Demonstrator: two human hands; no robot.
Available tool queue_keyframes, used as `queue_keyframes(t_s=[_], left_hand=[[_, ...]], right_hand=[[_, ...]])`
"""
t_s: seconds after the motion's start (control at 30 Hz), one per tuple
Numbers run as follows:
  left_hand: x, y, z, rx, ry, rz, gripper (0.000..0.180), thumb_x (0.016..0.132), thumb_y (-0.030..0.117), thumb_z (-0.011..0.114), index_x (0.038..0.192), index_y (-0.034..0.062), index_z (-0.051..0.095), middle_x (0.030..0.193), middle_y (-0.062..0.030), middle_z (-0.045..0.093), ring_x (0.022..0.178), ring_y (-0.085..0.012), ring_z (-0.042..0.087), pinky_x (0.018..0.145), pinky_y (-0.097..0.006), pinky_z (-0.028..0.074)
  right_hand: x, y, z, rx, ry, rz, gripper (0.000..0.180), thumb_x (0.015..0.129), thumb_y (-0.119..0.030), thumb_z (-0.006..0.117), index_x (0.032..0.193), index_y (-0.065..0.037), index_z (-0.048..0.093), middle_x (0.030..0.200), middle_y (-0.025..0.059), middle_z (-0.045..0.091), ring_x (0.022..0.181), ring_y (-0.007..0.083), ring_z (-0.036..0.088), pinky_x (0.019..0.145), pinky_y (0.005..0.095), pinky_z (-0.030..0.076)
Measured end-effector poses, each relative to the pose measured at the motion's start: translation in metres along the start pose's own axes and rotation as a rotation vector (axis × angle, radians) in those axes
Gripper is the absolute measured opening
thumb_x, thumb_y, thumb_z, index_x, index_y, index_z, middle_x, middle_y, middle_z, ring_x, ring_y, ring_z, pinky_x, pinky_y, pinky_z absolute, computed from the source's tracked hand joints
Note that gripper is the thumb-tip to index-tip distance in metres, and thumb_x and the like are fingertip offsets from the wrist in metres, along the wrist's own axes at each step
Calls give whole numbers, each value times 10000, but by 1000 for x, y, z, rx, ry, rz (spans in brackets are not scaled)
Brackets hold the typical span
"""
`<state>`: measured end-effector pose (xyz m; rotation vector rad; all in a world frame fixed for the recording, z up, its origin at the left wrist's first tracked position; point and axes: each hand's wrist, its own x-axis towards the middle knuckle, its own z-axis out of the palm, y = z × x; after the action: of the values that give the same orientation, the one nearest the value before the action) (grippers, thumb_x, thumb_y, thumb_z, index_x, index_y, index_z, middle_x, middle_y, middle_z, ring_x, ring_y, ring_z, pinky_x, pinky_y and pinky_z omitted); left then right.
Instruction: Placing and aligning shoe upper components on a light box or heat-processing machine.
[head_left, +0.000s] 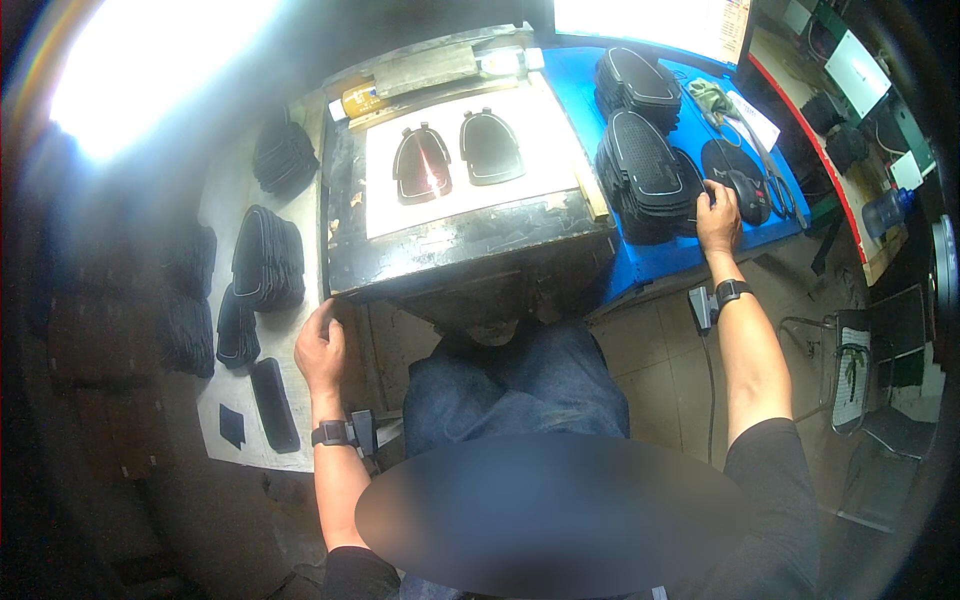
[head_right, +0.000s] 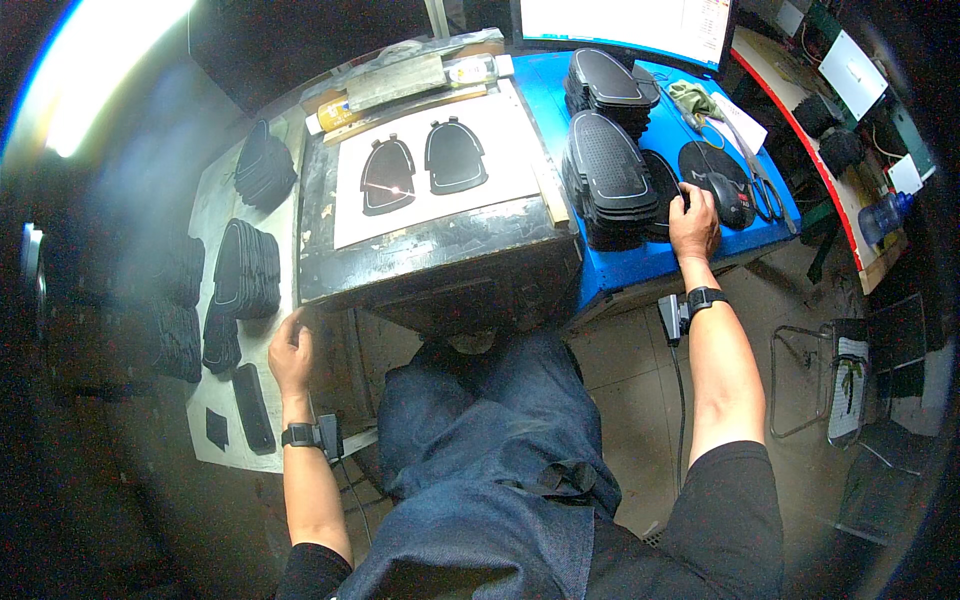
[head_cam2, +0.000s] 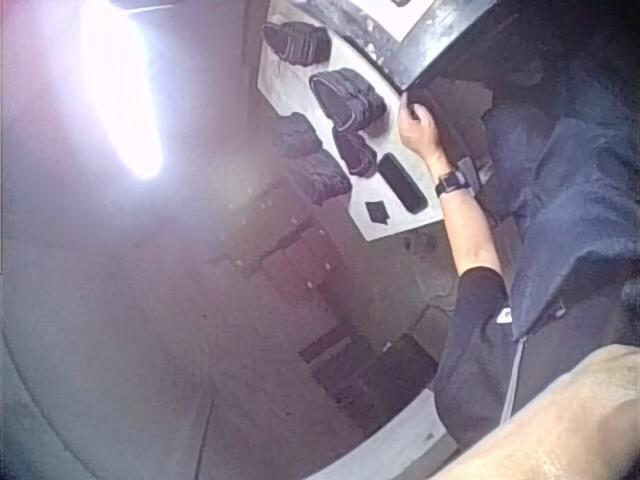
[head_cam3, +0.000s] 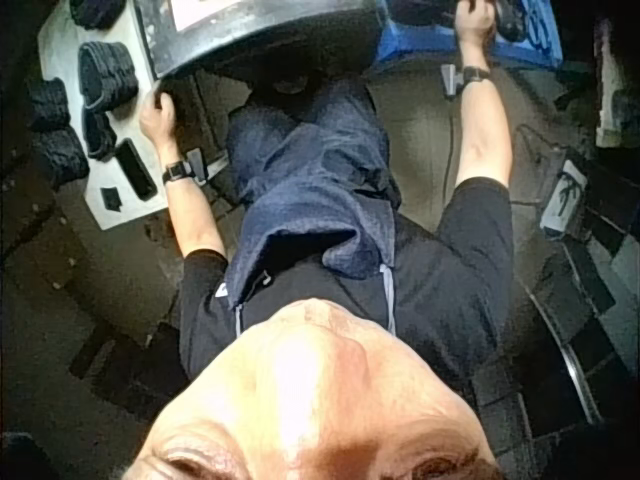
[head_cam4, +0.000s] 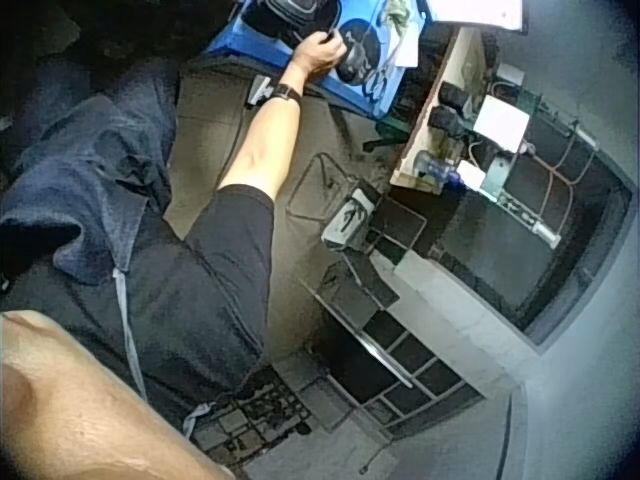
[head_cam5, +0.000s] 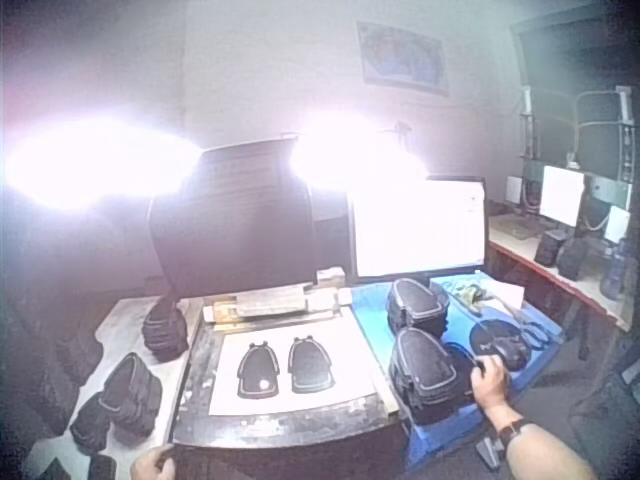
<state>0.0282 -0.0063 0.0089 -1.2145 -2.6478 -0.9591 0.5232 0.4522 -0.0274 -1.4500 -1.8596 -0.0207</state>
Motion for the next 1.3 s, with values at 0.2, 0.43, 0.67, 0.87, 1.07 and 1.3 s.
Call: queue_keyframes(t_s=[0.2, 0.43, 0.67, 0.87, 1.07, 1.3], left_hand=[[0, 3, -1, -23, -10, -32, 359, 875, 102, 618, 1220, 78, 711, 1158, -159, 725, 1064, -306, 703, 921, -380, 536], [0, 0, 1, -24, -3, -22, 357, 873, 97, 615, 1216, 68, 711, 1147, -157, 729, 1052, -300, 708, 903, -373, 543], [0, 3, 0, -31, -28, -76, 361, 870, 96, 612, 1216, 68, 713, 1139, -157, 731, 1043, -303, 710, 902, -374, 544], [0, -2, 2, -9, 8, 11, 368, 871, 99, 613, 1225, 72, 710, 1143, -157, 731, 1045, -296, 712, 905, -372, 544], [0, 3, -1, -18, -18, -45, 367, 874, 94, 620, 1230, 79, 707, 1147, -156, 730, 1053, -299, 709, 915, -378, 541], [1, -1, 0, -13, -34, -45, 362, 880, 95, 619, 1232, 79, 703, 1150, -154, 728, 1050, -297, 707, 911, -374, 538]], right_hand=[[-1, -3, -3, -7, -7, 10, 249, 890, -201, 639, 1112, -107, 700, 1130, 135, 672, 1061, 340, 647, 931, 440, 515], [0, -2, -2, -11, 3, -11, 250, 897, -209, 637, 1121, -118, 702, 1140, 129, 672, 1065, 339, 648, 926, 438, 517], [0, -1, -2, -14, -1, 3, 258, 897, -219, 633, 1124, -119, 704, 1142, 130, 673, 1060, 340, 650, 919, 441, 520], [1, 7, 4, -14, 4, -7, 256, 895, -215, 635, 1123, -123, 704, 1137, 130, 672, 1060, 345, 649, 917, 445, 519], [0, 7, 5, 1, 13, -19, 253, 890, -205, 641, 1120, -122, 704, 1133, 133, 672, 1056, 348, 648, 919, 447, 518], [1, 3, 2, -3, 2, -13, 250, 890, -196, 641, 1118, -114, 701, 1119, 136, 673, 1044, 347, 650, 913, 448, 518]])
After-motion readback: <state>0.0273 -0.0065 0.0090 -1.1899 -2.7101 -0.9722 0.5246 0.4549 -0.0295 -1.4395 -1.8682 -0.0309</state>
